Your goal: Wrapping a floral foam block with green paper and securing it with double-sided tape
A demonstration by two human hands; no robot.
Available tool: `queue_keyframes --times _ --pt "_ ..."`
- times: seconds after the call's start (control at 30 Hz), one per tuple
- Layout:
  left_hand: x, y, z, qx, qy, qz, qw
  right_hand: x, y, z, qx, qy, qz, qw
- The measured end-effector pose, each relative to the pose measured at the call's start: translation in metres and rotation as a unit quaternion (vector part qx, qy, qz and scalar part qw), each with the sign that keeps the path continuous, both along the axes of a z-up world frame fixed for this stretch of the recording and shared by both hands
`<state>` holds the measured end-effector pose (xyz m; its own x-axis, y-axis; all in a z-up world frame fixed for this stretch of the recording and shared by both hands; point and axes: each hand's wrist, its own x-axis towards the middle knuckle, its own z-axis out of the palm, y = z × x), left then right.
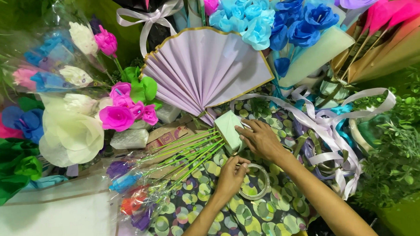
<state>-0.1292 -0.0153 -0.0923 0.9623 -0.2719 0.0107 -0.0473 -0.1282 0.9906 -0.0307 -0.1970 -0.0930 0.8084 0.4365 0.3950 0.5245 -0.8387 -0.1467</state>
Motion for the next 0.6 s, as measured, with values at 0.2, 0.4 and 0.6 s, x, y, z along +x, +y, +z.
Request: queue_keyframes --times 0.2,0.4,0.6 --pt "0.007 0.008 -0.010 0.136 -0.012 -0.005 0.991 0.012 0.011 0.024 -0.039 0.062 0.004 0.997" --pt "0.007 0.016 0.020 0.230 -0.063 0.030 0.971 0.009 -0.008 0.058 0.228 0.252 -0.061 0.939" --pt "0.056 0.011 0.088 0.280 -0.133 0.037 0.950 -0.027 -0.009 0.059 0.176 0.323 -0.031 0.929"
